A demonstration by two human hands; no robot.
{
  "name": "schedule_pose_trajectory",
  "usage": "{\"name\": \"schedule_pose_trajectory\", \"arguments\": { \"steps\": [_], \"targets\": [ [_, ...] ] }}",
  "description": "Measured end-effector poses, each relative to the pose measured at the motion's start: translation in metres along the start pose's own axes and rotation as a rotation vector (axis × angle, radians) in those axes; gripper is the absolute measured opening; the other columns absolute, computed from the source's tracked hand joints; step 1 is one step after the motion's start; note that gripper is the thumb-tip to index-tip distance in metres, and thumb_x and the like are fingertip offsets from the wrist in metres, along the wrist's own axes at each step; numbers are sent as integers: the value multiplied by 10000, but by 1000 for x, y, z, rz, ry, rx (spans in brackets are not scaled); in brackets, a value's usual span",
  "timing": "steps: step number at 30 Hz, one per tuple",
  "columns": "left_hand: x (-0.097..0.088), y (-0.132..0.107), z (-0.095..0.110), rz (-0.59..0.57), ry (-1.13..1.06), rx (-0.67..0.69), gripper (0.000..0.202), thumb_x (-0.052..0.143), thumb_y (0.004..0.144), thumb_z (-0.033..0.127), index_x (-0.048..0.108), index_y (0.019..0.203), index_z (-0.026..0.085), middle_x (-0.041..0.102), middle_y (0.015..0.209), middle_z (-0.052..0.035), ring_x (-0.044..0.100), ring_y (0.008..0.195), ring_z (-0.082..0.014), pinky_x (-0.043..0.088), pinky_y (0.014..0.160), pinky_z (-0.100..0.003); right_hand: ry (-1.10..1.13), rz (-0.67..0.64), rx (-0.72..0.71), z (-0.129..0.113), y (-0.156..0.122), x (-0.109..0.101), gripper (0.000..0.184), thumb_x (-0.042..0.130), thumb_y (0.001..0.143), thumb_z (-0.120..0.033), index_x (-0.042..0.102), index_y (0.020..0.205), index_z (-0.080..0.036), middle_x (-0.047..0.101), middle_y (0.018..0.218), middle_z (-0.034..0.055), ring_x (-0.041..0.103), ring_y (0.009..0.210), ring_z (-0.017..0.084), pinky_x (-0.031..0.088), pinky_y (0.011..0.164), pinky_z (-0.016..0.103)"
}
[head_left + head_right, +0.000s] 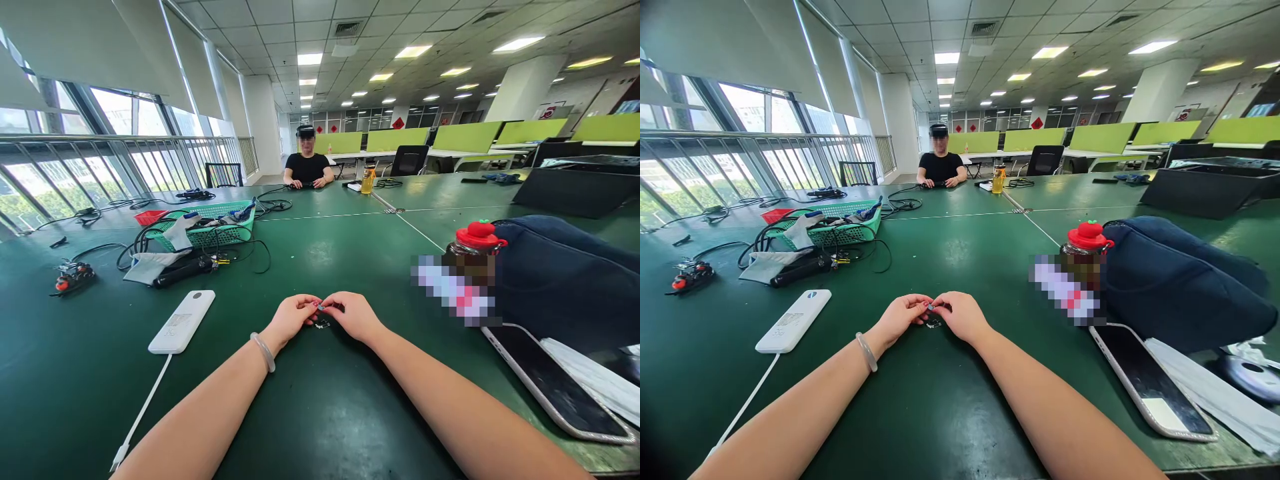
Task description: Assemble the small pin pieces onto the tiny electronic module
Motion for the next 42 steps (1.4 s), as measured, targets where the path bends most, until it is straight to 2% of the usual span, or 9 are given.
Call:
{"name": "schedule_pose_trajectory", "arguments": {
  "steps": [8,16,22,28,33,42],
  "targets": [
    [-2,1,-3,15,-26,-7,296,569,731,365,638,878,118,624,749,-54,545,616,-93,442,555,-200,-28,-14,5,-1,0,1,118,548,764,-230,660,798,-231,658,771,-15,559,685,114,411,662,232],
    [-2,-1,-1,27,-40,-19,267,589,718,327,637,875,116,622,746,-50,541,608,-86,438,548,-190,-44,-54,17,-3,-2,4,143,510,790,-265,645,823,-231,651,763,-17,554,661,114,408,632,237],
    [-1,0,-1,23,-45,-18,245,577,724,293,633,886,118,628,760,-53,547,611,-86,441,552,-190,-67,-43,-1,-2,-1,3,150,508,798,-266,648,840,-234,657,794,-10,568,701,120,417,669,243],
    [-1,-1,-1,21,-43,-27,256,543,718,202,608,953,125,636,745,-42,553,605,-85,450,574,-202,-205,-26,-86,-10,0,3,139,525,796,-233,660,827,-237,662,835,4,569,804,140,414,743,266],
    [0,0,-1,5,-21,-26,226,520,725,196,623,910,116,633,732,-44,549,593,-79,447,569,-195,-298,-42,-140,-17,-1,6,144,514,809,-218,654,842,-223,661,845,17,564,801,149,408,758,279],
    [0,0,-1,14,-54,-29,228,541,722,198,624,920,123,639,750,-46,558,606,-81,454,566,-190,-256,-26,-137,-10,-2,6,161,499,822,-244,650,878,-241,658,862,7,566,829,140,410,764,271]
  ]
}}
Point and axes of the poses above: each hand's wrist, its own y-axis towards the middle knuckle, its own x-axis out of the palm, z = x × y, the point moved 7 cm from there along y, towards the middle knuckle
